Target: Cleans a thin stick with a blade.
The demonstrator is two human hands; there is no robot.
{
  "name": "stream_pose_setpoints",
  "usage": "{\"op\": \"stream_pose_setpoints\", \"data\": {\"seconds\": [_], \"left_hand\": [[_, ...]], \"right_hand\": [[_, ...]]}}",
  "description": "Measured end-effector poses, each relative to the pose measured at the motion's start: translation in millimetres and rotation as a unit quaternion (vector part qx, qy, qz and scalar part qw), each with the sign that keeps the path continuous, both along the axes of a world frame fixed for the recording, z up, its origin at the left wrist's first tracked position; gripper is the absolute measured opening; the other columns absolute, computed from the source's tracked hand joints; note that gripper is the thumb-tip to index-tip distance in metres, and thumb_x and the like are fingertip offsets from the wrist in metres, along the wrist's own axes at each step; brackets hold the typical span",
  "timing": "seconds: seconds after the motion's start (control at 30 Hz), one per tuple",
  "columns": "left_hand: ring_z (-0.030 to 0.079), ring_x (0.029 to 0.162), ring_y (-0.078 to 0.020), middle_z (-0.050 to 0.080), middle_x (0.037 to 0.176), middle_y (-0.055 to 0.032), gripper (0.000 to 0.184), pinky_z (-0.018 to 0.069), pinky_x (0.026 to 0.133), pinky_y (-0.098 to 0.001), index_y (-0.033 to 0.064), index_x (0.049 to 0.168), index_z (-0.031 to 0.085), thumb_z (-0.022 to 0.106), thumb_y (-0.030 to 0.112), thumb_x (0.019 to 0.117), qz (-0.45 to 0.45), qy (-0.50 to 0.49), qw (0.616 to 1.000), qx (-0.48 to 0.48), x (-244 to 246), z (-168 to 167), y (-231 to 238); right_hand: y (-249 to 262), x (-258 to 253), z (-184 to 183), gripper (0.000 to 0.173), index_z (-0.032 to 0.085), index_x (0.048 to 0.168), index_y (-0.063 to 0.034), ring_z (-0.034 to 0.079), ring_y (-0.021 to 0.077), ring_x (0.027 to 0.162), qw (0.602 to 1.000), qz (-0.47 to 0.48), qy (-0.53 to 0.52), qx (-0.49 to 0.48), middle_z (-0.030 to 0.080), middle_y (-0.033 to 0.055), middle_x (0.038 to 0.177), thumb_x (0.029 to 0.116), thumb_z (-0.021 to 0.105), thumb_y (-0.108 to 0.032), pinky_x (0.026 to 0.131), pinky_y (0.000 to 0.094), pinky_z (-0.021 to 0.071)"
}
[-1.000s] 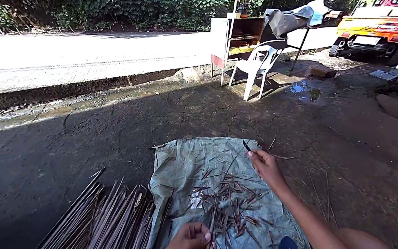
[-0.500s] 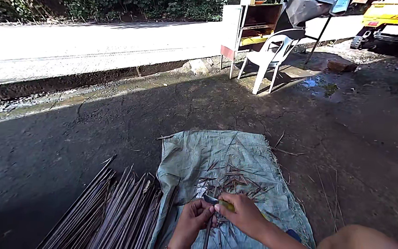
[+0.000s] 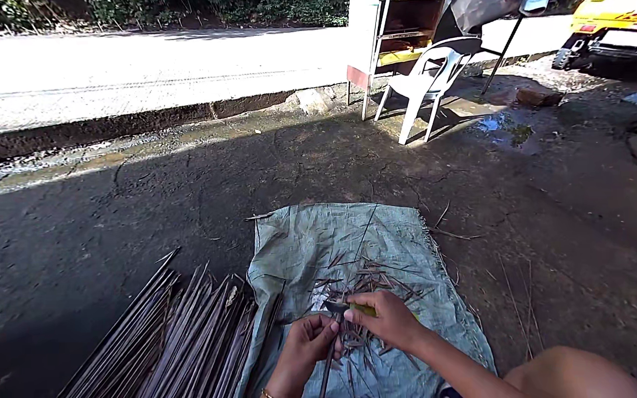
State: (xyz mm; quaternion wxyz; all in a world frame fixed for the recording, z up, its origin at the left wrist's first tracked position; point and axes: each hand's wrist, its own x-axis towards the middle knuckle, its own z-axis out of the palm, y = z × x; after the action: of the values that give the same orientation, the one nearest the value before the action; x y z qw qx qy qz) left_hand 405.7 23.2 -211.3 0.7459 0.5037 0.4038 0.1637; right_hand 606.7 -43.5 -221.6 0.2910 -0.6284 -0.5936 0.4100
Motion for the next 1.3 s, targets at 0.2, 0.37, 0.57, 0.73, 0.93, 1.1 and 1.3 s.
{"op": "stream_pose_setpoints", "data": {"seconds": [0.2, 0.37, 0.57, 0.73, 0.93, 1.1, 1.3], "left_hand": [[0.069, 0.061, -0.0081, 0.070, 0.067, -0.0006, 0.017, 0.0594, 0.066, -0.0227, 0.0015, 0.089, 0.065, 0.054, -0.006, 0.0996, -0.007, 0.022, 1.000, 0.013, 1.6, 0.2, 1.1], [0.069, 0.060, -0.0075, 0.071, 0.067, -0.0001, 0.017, 0.0593, 0.065, -0.0224, 0.0023, 0.089, 0.066, 0.055, -0.007, 0.0983, -0.027, 0.015, 0.999, 0.013, -0.3, -2.1, -4.5], [0.070, 0.062, -0.0069, 0.072, 0.068, 0.0002, 0.019, 0.0598, 0.067, -0.0222, 0.0040, 0.088, 0.067, 0.055, -0.008, 0.0970, -0.055, -0.005, 0.998, 0.012, -2.5, 0.7, -6.4], [0.071, 0.064, -0.0058, 0.074, 0.070, 0.0007, 0.023, 0.0595, 0.069, -0.0211, 0.0056, 0.088, 0.069, 0.054, -0.009, 0.0953, -0.084, -0.044, 0.995, 0.010, -7.5, -0.3, -9.2], [0.071, 0.067, -0.0032, 0.074, 0.072, 0.0043, 0.026, 0.0594, 0.072, -0.0207, 0.0096, 0.086, 0.070, 0.054, -0.009, 0.0942, -0.121, -0.048, 0.991, 0.017, -16.0, 6.2, -8.9], [0.071, 0.068, -0.0022, 0.074, 0.074, 0.0064, 0.026, 0.0592, 0.073, -0.0208, 0.0108, 0.086, 0.069, 0.054, -0.009, 0.0939, -0.158, -0.035, 0.987, 0.020, -20.6, 9.2, -7.6], [0.071, 0.065, -0.0067, 0.074, 0.072, 0.0002, 0.021, 0.0601, 0.070, -0.0221, 0.0041, 0.092, 0.068, 0.052, -0.006, 0.0988, -0.071, -0.019, 0.997, 0.002, -13.1, 3.6, -6.1]], "right_hand": [[4.1, 4.1, 0.8, 0.041, 0.069, 0.136, -0.0139, 0.071, 0.0338, 0.109, 0.995, -0.071, -0.068, 0.019, 0.074, 0.0143, 0.121, 0.1059, 0.055, -0.037, 0.094, 0.0577, 0.0513], [14.7, 29.8, 0.3, 0.042, 0.063, 0.143, -0.0161, 0.068, 0.0293, 0.116, 0.989, -0.145, -0.028, -0.018, 0.070, 0.0106, 0.131, 0.1073, 0.053, -0.035, 0.100, 0.0561, 0.0487], [19.0, 53.6, 7.7, 0.040, 0.063, 0.143, -0.0163, 0.069, 0.0314, 0.105, 0.968, -0.248, -0.039, 0.023, 0.073, 0.0138, 0.122, 0.1082, 0.051, -0.032, 0.093, 0.0572, 0.0500], [21.1, 87.7, 8.0, 0.038, 0.066, 0.137, -0.0087, 0.061, 0.0196, 0.075, 0.935, -0.332, -0.019, 0.120, 0.073, 0.0112, 0.099, 0.1071, 0.054, -0.027, 0.076, 0.0451, 0.0511], [15.8, 120.2, 16.5, 0.036, 0.065, 0.135, -0.0022, 0.051, 0.0101, 0.065, 0.889, -0.411, -0.013, 0.201, 0.070, 0.0080, 0.091, 0.1069, 0.054, -0.021, 0.066, 0.0330, 0.0466], [8.0, 136.5, 27.8, 0.036, 0.062, 0.137, 0.0007, 0.039, 0.0012, 0.053, 0.838, -0.477, 0.039, 0.262, 0.057, -0.0006, 0.074, 0.1070, 0.053, -0.017, 0.049, 0.0204, 0.0347], [8.6, 98.2, 41.0, 0.031, 0.065, 0.116, 0.0017, 0.037, -0.0025, 0.044, 0.860, -0.414, 0.220, 0.204, 0.047, -0.0106, 0.061, 0.1102, 0.039, -0.016, 0.041, 0.0144, 0.0331]]}}
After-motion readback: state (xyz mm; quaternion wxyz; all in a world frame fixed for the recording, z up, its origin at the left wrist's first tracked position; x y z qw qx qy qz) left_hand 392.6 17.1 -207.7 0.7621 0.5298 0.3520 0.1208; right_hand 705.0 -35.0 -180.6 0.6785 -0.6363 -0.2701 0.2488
